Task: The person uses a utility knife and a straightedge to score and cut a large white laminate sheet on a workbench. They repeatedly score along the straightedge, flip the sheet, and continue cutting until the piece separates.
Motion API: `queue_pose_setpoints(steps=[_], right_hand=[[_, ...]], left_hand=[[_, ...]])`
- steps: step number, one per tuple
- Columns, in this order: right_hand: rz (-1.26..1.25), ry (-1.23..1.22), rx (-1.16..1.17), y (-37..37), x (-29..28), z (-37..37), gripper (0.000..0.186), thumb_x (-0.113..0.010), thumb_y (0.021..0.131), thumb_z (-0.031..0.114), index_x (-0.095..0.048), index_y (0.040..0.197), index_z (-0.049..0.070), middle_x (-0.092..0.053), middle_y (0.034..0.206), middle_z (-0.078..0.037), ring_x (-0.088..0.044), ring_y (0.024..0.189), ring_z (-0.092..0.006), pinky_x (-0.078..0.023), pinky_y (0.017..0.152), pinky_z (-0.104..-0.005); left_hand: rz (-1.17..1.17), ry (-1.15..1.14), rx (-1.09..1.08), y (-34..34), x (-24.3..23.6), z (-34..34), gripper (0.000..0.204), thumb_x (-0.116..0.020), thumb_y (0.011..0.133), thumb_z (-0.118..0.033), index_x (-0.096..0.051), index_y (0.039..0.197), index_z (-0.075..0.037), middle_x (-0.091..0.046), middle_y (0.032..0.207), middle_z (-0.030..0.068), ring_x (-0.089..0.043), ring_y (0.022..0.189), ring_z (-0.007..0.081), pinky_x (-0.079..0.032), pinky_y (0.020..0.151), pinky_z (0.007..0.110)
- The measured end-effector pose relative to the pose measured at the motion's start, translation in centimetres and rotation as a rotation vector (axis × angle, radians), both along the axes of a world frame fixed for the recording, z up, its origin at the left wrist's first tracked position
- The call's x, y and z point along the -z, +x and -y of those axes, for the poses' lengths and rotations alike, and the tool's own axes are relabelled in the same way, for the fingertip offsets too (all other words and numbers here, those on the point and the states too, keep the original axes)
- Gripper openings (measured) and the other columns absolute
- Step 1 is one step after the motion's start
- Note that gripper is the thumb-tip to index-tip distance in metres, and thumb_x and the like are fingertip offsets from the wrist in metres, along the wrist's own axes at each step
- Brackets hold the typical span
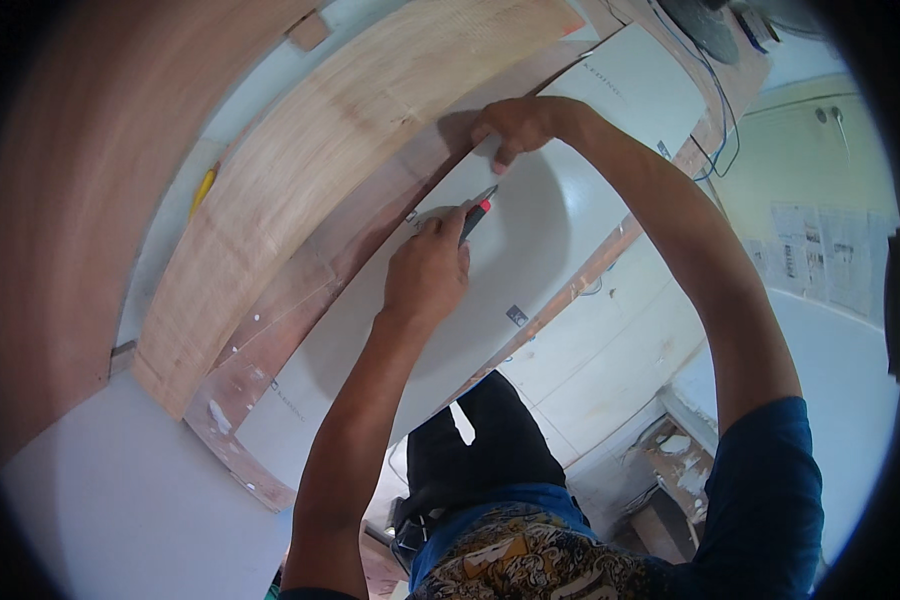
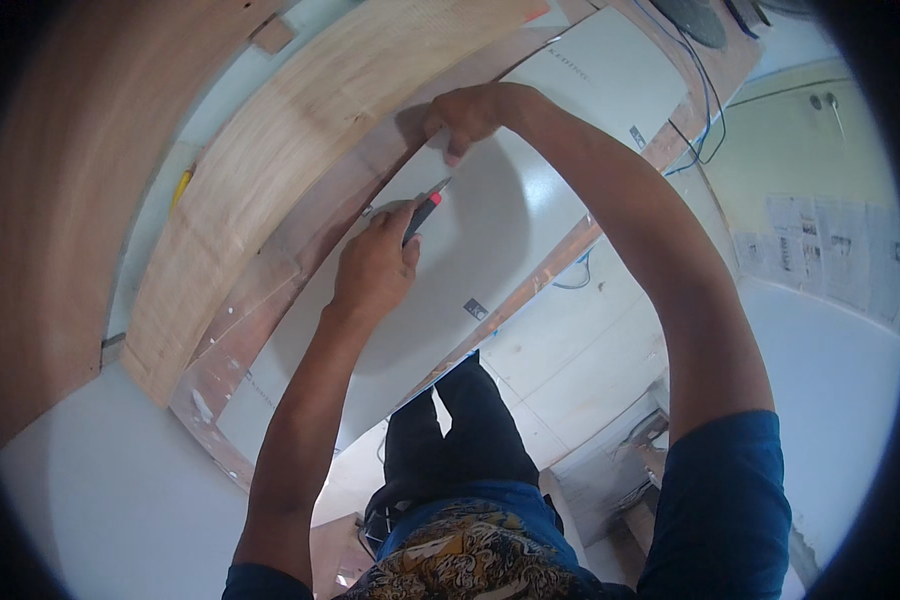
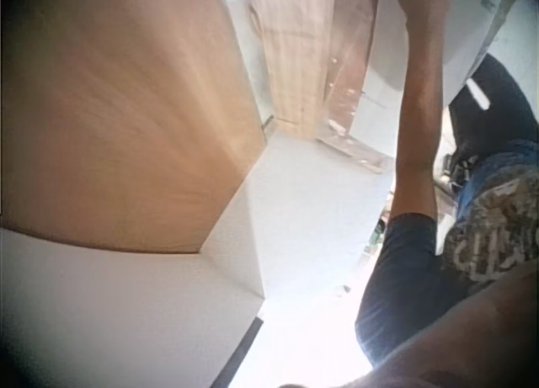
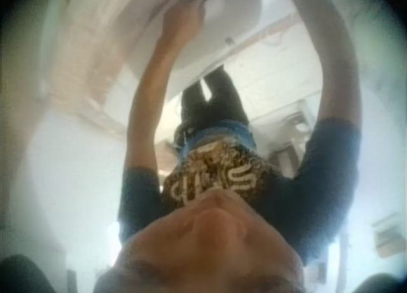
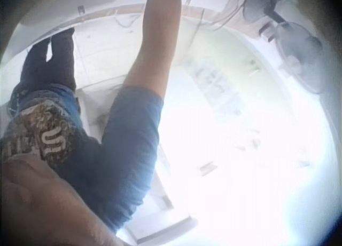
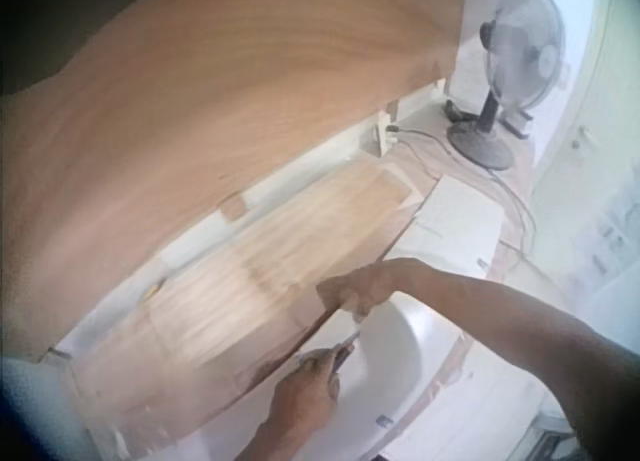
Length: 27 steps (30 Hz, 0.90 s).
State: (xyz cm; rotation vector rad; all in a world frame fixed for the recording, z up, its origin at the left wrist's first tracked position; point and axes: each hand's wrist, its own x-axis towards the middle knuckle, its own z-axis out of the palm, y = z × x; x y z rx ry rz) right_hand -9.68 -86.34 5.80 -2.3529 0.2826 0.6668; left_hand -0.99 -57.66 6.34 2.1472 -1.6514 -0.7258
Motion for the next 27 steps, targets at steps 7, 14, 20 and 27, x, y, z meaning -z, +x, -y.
queue_pose_setpoints(steps=[7,14,20,27], right_hand=[[0.056,0.052,0.047,-0.3,-0.4,1.4,0.033,-0.076,0.094,0.035,-0.079,0.110,0.006,-0.077,0.098,-0.008,-0.069,0.097,-0.0276,-0.052,0.089,-0.0426],[-0.031,-0.179,0.163,-1.4,-1.9,2.5,0.033,-0.079,0.094,0.039,-0.081,0.106,0.009,-0.076,0.091,-0.007,-0.069,0.090,-0.0255,-0.052,0.086,-0.0436],[0.129,-0.046,0.240,-2.8,-0.6,3.0,0.031,-0.082,0.093,0.038,-0.082,0.104,0.010,-0.077,0.092,-0.006,-0.071,0.095,-0.0257,-0.050,0.094,-0.0469],[0.205,-0.107,0.303,-3.2,0.8,2.3,0.031,-0.076,0.096,0.042,-0.083,0.104,0.013,-0.079,0.097,-0.007,-0.071,0.100,-0.0302,-0.047,0.101,-0.0494]], left_hand=[[0.026,0.007,0.029,-1.4,-1.4,2.4,0.049,-0.070,0.101,-0.017,-0.057,0.147,-0.005,-0.068,0.133,0.0240,-0.069,0.118,0.0443,-0.057,0.099,0.051],[-0.031,-0.112,0.082,-0.7,-0.4,3.9,0.044,-0.069,0.101,-0.015,-0.060,0.142,-0.003,-0.070,0.128,0.0250,-0.069,0.115,0.0465,-0.056,0.097,0.052],[0.003,-0.101,0.116,-1.1,-1.7,6.2,0.038,-0.066,0.104,-0.019,-0.063,0.138,-0.003,-0.072,0.121,0.0265,-0.069,0.110,0.0486,-0.056,0.095,0.055],[0.164,0.190,0.191,-2.3,-6.2,8.2,0.030,-0.062,0.106,-0.021,-0.062,0.131,-0.003,-0.073,0.114,0.0272,-0.070,0.107,0.0482,-0.056,0.092,0.057]])
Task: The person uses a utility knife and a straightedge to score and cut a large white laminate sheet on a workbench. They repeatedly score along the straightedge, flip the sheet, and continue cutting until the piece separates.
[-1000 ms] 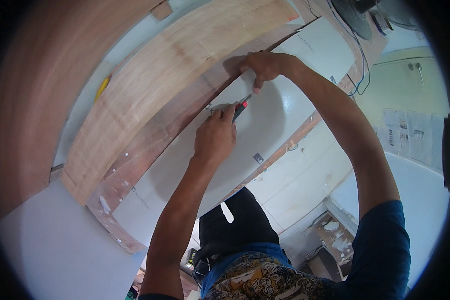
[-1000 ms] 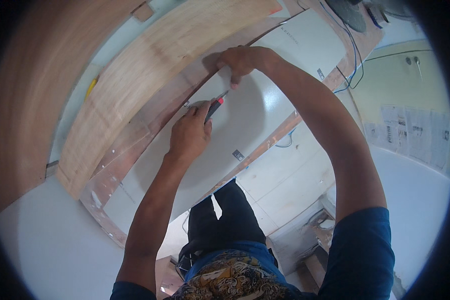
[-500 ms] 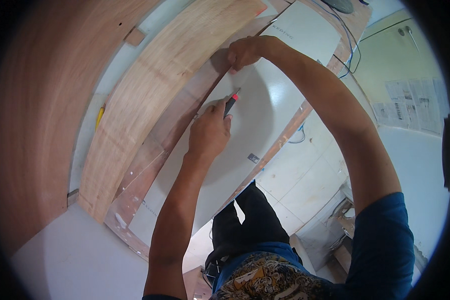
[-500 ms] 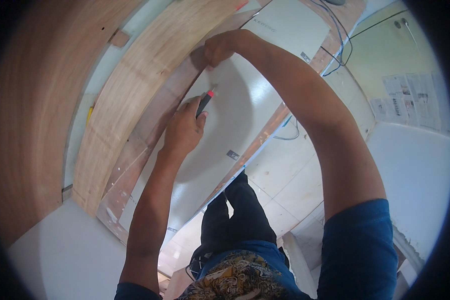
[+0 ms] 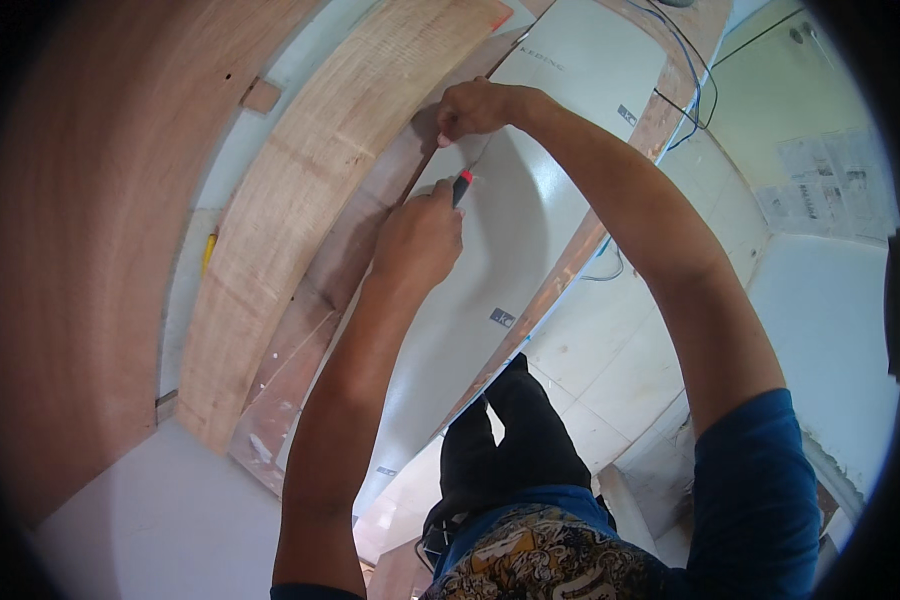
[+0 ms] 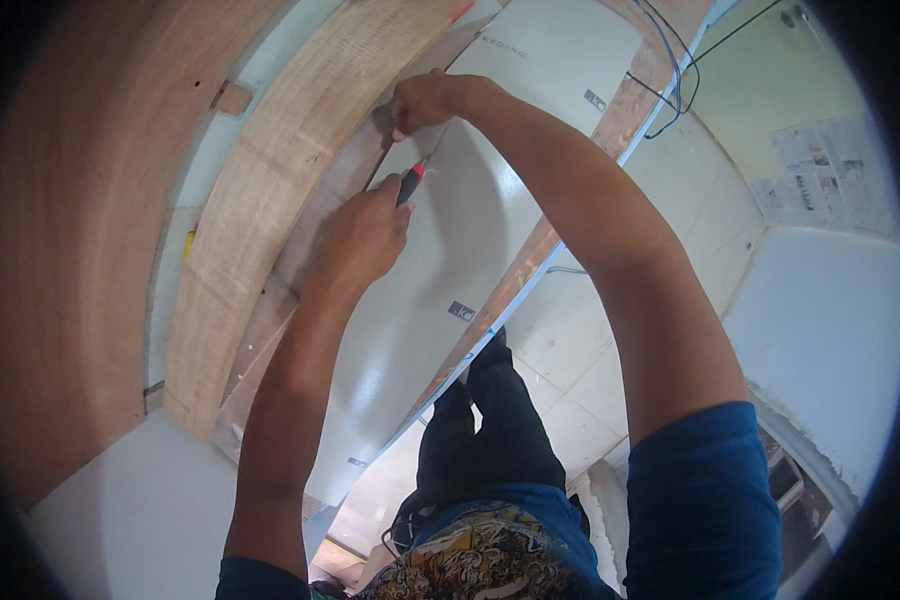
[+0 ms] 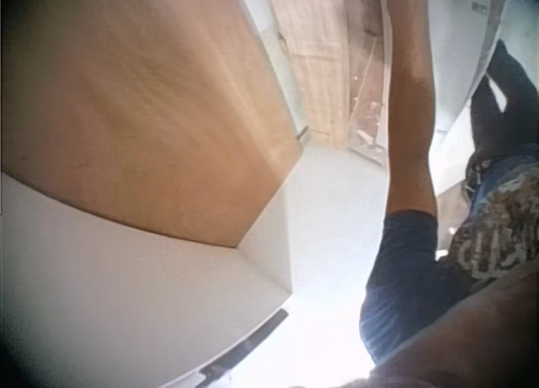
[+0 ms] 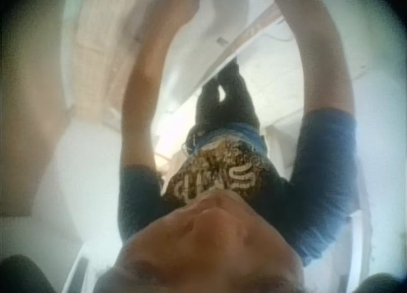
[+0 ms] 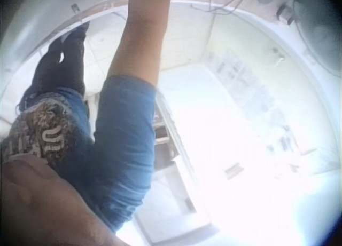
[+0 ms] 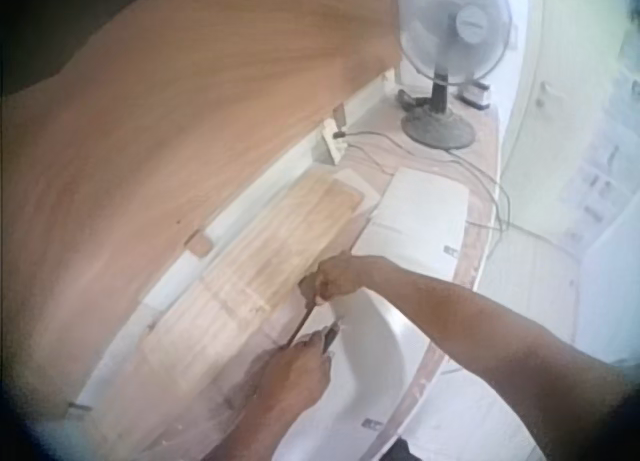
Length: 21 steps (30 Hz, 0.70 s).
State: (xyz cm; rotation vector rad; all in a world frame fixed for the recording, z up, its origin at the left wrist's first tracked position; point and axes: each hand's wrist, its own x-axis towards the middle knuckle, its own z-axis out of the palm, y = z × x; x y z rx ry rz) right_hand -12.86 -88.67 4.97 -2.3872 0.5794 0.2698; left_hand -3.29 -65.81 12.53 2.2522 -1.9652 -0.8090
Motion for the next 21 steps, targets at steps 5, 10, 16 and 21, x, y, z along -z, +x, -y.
queue_pose_setpoints(steps=[5,10,16,21], right_hand=[[0.095,-0.107,0.059,-0.5,2.9,-0.7,0.026,-0.071,0.097,0.041,-0.083,0.100,0.018,-0.079,0.098,-0.006,-0.069,0.102,-0.0290,-0.034,0.111,-0.0497],[0.150,-0.024,0.113,-0.6,4.3,-0.4,0.025,-0.070,0.097,0.041,-0.083,0.098,0.019,-0.079,0.096,-0.004,-0.069,0.103,-0.0243,-0.032,0.111,-0.0490],[0.340,-0.084,0.135,-1.6,6.8,-1.0,0.023,-0.071,0.095,0.041,-0.083,0.098,0.022,-0.081,0.097,0.001,-0.071,0.101,-0.0223,-0.036,0.107,-0.0483],[0.596,-0.187,0.158,-2.9,9.7,-1.6,0.022,-0.071,0.095,0.038,-0.083,0.100,0.020,-0.080,0.094,0.000,-0.071,0.098,-0.0216,-0.036,0.108,-0.0449]], left_hand=[[0.120,0.027,0.150,0.4,1.7,2.7,0.039,-0.063,0.105,-0.017,-0.062,0.142,-0.006,-0.074,0.107,0.0266,-0.072,0.103,0.0463,-0.056,0.089,0.057],[0.208,0.075,0.258,1.2,3.0,3.4,0.052,-0.063,0.105,-0.015,-0.056,0.157,-0.012,-0.074,0.101,0.0276,-0.073,0.100,0.0452,-0.057,0.088,0.056],[0.283,0.286,0.266,-0.4,0.4,2.9,0.053,-0.051,0.105,-0.004,-0.055,0.157,-0.012,-0.075,0.106,0.0277,-0.075,0.103,0.0417,-0.059,0.091,0.053],[0.308,0.312,0.272,1.1,0.2,-1.4,0.064,-0.056,0.101,-0.001,-0.048,0.163,-0.013,-0.074,0.104,0.0273,-0.074,0.100,0.0420,-0.059,0.091,0.052]])
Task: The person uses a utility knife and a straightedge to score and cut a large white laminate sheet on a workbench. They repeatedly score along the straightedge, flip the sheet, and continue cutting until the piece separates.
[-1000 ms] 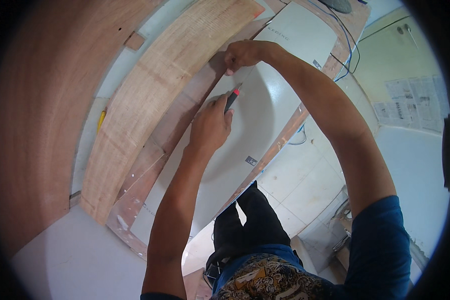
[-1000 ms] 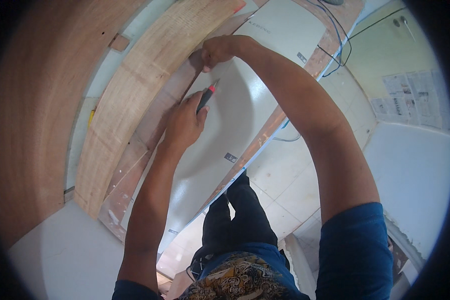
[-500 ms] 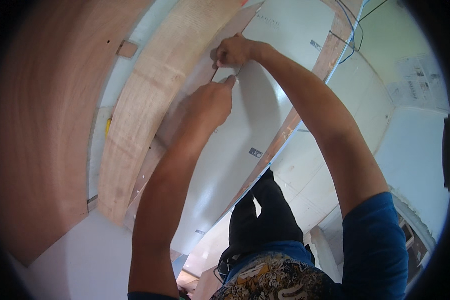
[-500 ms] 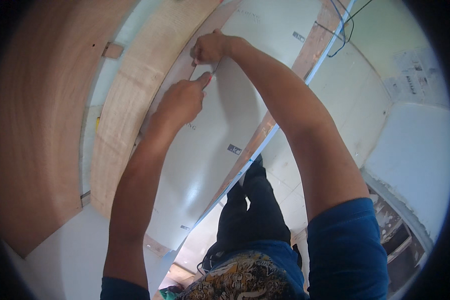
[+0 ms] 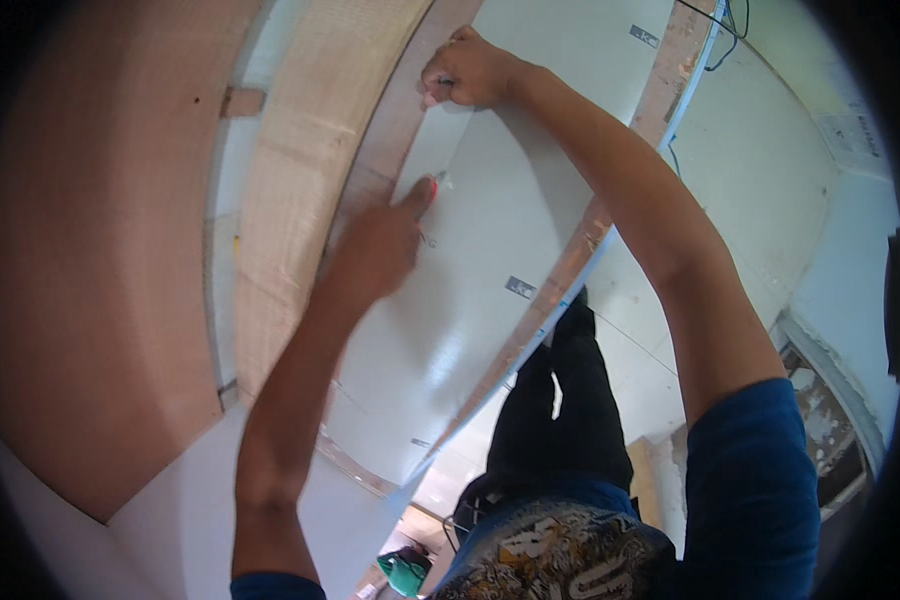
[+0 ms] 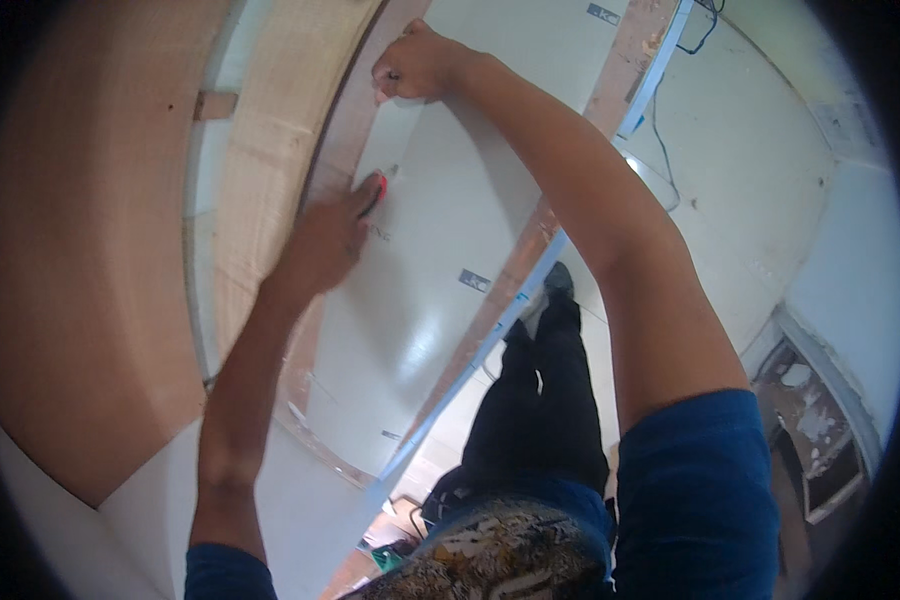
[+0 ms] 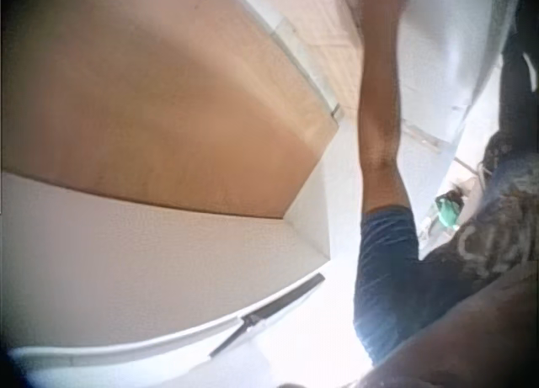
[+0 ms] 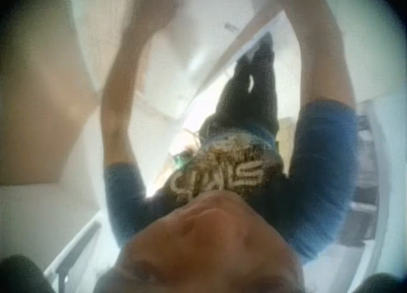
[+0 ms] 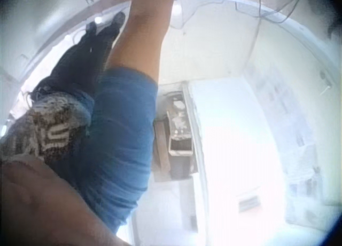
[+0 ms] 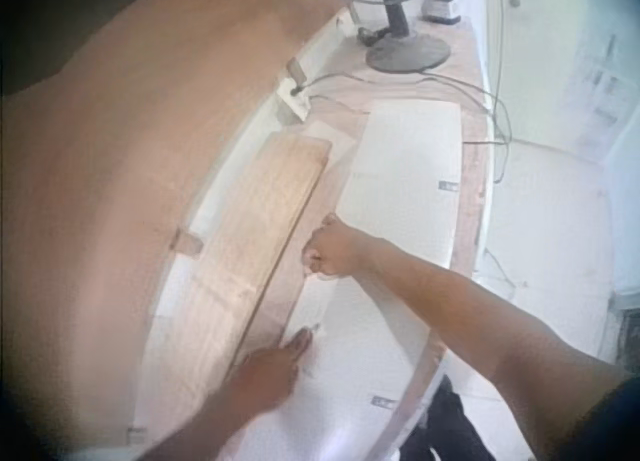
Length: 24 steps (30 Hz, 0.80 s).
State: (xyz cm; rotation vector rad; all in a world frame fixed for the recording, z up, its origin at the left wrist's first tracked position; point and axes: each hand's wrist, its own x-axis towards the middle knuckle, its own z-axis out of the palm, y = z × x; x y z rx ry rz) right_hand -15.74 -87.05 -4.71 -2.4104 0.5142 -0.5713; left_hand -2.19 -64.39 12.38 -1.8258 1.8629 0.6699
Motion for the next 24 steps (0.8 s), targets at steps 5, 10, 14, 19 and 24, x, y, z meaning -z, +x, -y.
queue_pose_setpoints(steps=[5,10,14,19,24], right_hand=[[-0.211,0.059,-0.009,0.8,-3.0,-0.6,0.020,-0.072,0.097,0.030,-0.081,0.111,0.018,-0.078,0.111,-0.004,-0.064,0.121,-0.0260,-0.033,0.117,-0.0488],[-0.410,-0.226,0.124,1.3,-3.1,-2.8,0.043,-0.072,0.091,0.041,-0.072,0.125,0.015,-0.063,0.135,-0.015,-0.057,0.130,-0.0326,-0.037,0.112,-0.0646],[-0.107,-0.252,0.313,1.0,-1.7,-7.8,0.032,-0.069,0.095,0.036,-0.071,0.119,0.014,-0.062,0.123,-0.013,-0.057,0.128,-0.0340,-0.039,0.111,-0.0636],[-0.048,-0.337,0.371,0.4,-1.1,-8.7,0.031,-0.064,0.100,0.039,-0.069,0.119,0.014,-0.059,0.124,-0.013,-0.055,0.129,-0.0353,-0.038,0.112,-0.0655],[-0.103,-0.412,0.392,0.8,-1.3,-8.5,0.033,-0.061,0.102,0.042,-0.068,0.120,0.016,-0.058,0.127,-0.013,-0.053,0.133,-0.0357,-0.038,0.115,-0.0708]], left_hand=[[-0.035,0.016,-0.052,0.4,-0.2,0.2,0.058,-0.059,0.105,-0.008,-0.050,0.162,-0.011,-0.072,0.116,0.0305,-0.071,0.105,0.0469,-0.055,0.097,0.054],[-0.190,-0.054,0.083,2.1,-0.1,2.7,0.053,-0.061,0.104,-0.008,-0.055,0.157,-0.007,-0.073,0.118,0.0292,-0.071,0.099,0.0451,-0.055,0.095,0.051],[-0.115,0.142,-0.176,0.3,-2.0,2.9,0.053,-0.060,0.104,-0.008,-0.055,0.157,-0.005,-0.074,0.109,0.0291,-0.071,0.092,0.0441,-0.056,0.089,0.050],[-0.217,-0.165,0.098,2.7,2.3,-0.8,0.052,-0.057,0.107,-0.010,-0.053,0.158,-0.006,-0.073,0.105,0.0303,-0.071,0.089,0.0448,-0.055,0.086,0.051],[-0.219,-0.163,0.010,2.4,2.3,-2.4,0.053,-0.055,0.108,-0.011,-0.050,0.160,-0.008,-0.071,0.106,0.0323,-0.071,0.095,0.0482,-0.054,0.090,0.055]])
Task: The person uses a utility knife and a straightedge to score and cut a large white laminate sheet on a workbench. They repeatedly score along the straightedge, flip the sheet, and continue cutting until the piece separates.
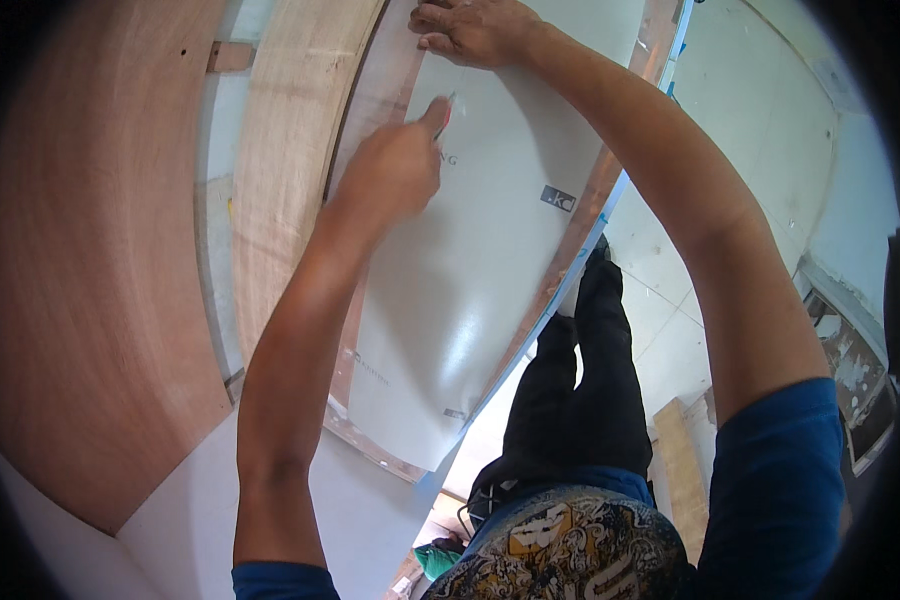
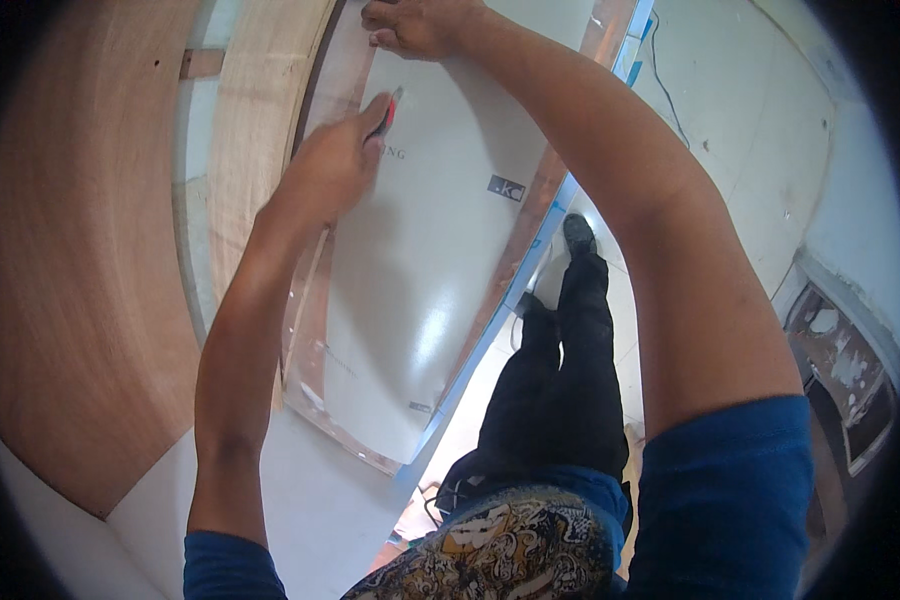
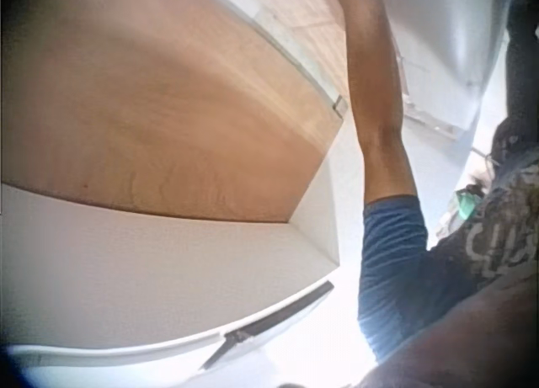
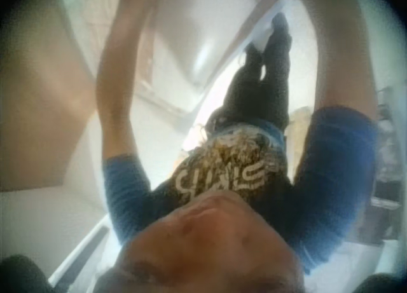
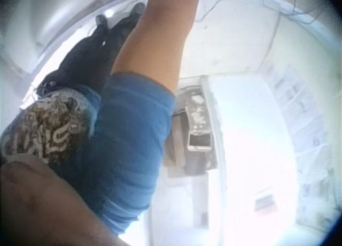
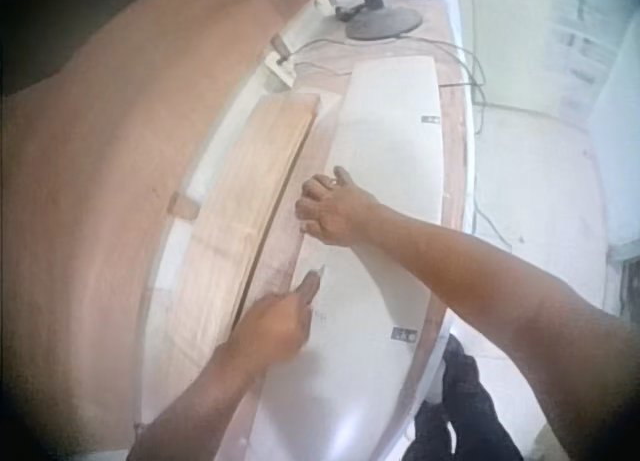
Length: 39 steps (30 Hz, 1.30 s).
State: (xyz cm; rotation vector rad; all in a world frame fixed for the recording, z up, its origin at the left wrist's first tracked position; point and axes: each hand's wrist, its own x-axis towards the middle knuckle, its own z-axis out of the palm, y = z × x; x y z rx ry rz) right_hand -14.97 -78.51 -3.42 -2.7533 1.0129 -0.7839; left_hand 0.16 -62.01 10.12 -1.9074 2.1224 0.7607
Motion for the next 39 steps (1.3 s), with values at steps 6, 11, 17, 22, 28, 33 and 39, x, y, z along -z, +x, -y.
queue_pose_setpoints(steps=[6,11,17,22,28,33,39], right_hand=[[0.049,0.003,0.010,0.1,-0.1,-0.6,0.031,-0.064,0.101,0.041,-0.069,0.119,0.016,-0.059,0.128,-0.011,-0.053,0.133,-0.0340,-0.037,0.115,-0.0725],[0.111,0.040,-0.003,0.3,-1.0,-1.5,0.027,-0.065,0.099,0.039,-0.069,0.111,0.015,-0.060,0.119,-0.011,-0.054,0.130,-0.0338,-0.037,0.115,-0.0705],[0.050,0.060,0.226,0.8,-1.5,-7.4,0.034,-0.064,0.099,0.030,-0.072,0.131,0.019,-0.065,0.142,-0.008,-0.053,0.143,-0.0330,-0.032,0.122,-0.0622],[0.025,0.128,0.393,0.0,2.0,-16.4,0.044,-0.047,0.111,0.033,-0.059,0.153,0.025,-0.046,0.169,-0.006,-0.034,0.161,-0.0336,-0.023,0.129,-0.0665],[-0.212,0.134,0.486,0.8,0.3,-17.6,0.050,-0.033,0.116,0.043,-0.049,0.163,0.033,-0.034,0.177,0.001,-0.024,0.166,-0.0306,-0.016,0.133,-0.0653],[-0.065,0.236,0.417,-0.2,-1.3,-17.6,0.049,-0.050,0.109,0.035,-0.057,0.154,0.018,-0.043,0.169,-0.015,-0.034,0.159,-0.0402,-0.023,0.127,-0.0728],[-0.258,0.177,0.517,1.2,-1.1,-18.2,0.051,-0.035,0.115,0.045,-0.049,0.163,0.033,-0.034,0.177,0.000,-0.025,0.165,-0.0309,-0.014,0.132,-0.0694]], left_hand=[[0.116,0.124,-0.042,1.3,-1.4,-4.8,0.054,-0.057,0.108,-0.011,-0.049,0.162,-0.009,-0.071,0.104,0.0325,-0.072,0.097,0.0479,-0.054,0.089,0.053],[-0.028,0.059,-0.013,2.6,-1.7,-5.0,0.053,-0.057,0.108,-0.011,-0.051,0.160,-0.008,-0.071,0.100,0.0305,-0.072,0.083,0.0428,-0.056,0.083,0.049],[0.018,0.313,-0.084,2.1,-3.4,-2.3,0.054,-0.054,0.108,-0.010,-0.050,0.162,-0.008,-0.071,0.098,0.0225,-0.067,0.060,0.0248,-0.058,0.064,0.040],[0.026,0.331,-0.087,1.1,-4.2,-2.1,0.055,-0.054,0.107,-0.010,-0.050,0.161,-0.008,-0.073,0.104,0.0252,-0.071,0.067,0.0305,-0.060,0.071,0.044],[0.013,0.017,0.028,3.3,0.3,-6.2,0.055,-0.055,0.105,-0.008,-0.050,0.159,-0.005,-0.072,0.115,0.0329,-0.070,0.105,0.0492,-0.055,0.095,0.054],[-0.002,0.066,-0.015,5.1,-0.6,-10.4,0.056,-0.058,0.103,-0.005,-0.051,0.159,-0.004,-0.071,0.115,0.0344,-0.070,0.105,0.0498,-0.054,0.096,0.053],[-0.006,0.135,-0.041,5.9,-2.4,-12.1,0.057,-0.060,0.102,-0.005,-0.052,0.158,-0.005,-0.072,0.109,0.0342,-0.070,0.102,0.0485,-0.055,0.094,0.051]])
